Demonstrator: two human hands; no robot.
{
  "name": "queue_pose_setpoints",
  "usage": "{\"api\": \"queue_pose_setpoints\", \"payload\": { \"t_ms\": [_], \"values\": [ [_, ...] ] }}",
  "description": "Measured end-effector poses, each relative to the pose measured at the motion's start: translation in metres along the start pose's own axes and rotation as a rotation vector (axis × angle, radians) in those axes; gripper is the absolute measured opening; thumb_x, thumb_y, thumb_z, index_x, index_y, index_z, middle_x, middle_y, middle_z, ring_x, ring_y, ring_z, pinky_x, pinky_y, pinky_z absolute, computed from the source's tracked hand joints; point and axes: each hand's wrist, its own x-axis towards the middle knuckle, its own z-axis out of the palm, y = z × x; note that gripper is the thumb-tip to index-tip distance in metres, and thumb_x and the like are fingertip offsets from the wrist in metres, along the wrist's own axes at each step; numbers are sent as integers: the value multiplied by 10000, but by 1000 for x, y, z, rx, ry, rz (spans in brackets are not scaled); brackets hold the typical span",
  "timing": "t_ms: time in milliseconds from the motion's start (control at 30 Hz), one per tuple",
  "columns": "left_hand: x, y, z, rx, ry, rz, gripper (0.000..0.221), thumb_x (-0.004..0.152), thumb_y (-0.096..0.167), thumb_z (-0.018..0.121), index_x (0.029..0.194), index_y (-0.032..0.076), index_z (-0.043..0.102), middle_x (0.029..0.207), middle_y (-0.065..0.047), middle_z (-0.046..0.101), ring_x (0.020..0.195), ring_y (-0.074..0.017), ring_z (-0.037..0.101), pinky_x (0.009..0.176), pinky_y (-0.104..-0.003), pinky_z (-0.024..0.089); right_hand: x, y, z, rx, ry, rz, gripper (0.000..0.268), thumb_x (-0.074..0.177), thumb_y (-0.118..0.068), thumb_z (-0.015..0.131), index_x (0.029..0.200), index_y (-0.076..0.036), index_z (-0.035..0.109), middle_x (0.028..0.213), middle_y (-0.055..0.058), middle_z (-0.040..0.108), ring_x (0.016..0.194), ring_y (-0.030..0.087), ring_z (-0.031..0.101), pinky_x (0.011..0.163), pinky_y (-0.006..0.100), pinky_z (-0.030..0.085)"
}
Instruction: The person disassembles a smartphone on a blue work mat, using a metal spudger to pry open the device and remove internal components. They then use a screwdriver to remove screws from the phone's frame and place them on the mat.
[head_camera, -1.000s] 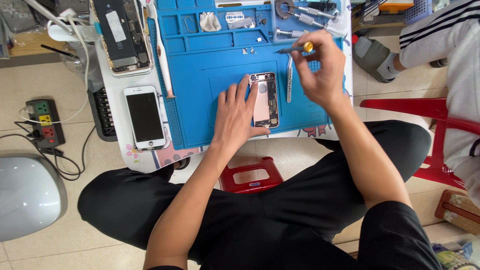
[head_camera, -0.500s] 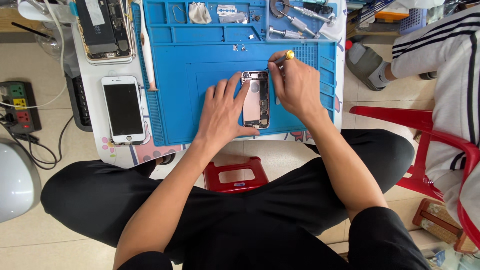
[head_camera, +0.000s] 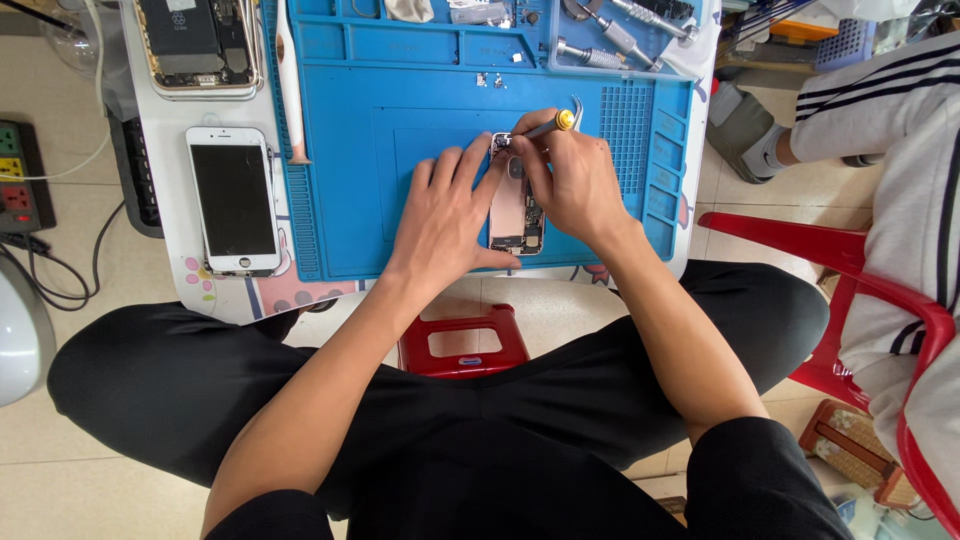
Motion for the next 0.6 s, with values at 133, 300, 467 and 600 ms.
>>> {"api": "queue_pose_setpoints", "payload": {
  "t_ms": [133,300,467,600],
  "values": [
    [0,1,-1,-11,-3,4,1282,455,962,828,1426,147,645,1492,-120,465,1214,-252,474,945,-419,421,3,-8,-4,2,2,-6,35,1109,-75,619,1140,-84,603,822,94,755,731,307,779,657,372,618],
    [0,0,-2,5,-10,14,1279,473,948,839,1453,153,632,1493,-121,463,1209,-253,477,938,-414,420,3,-8,-2,-16,0,-12,45,1108,-74,632,1148,-87,618,812,84,750,720,295,776,660,367,619],
    [0,-1,-1,-8,5,20,1274,464,922,864,1444,138,642,1489,-130,462,1197,-262,476,927,-420,419,2,-7,-3,-42,9,-32,53,1112,-91,634,1162,-101,621,800,54,745,714,263,777,654,348,613],
    [0,-1,-1,-7,-4,15,1269,478,936,850,1448,146,642,1490,-125,463,1204,-260,475,934,-423,419,4,-10,-5,4,3,-8,58,1097,-50,651,1151,-61,633,797,95,744,717,292,778,657,345,620]
  ]
}}
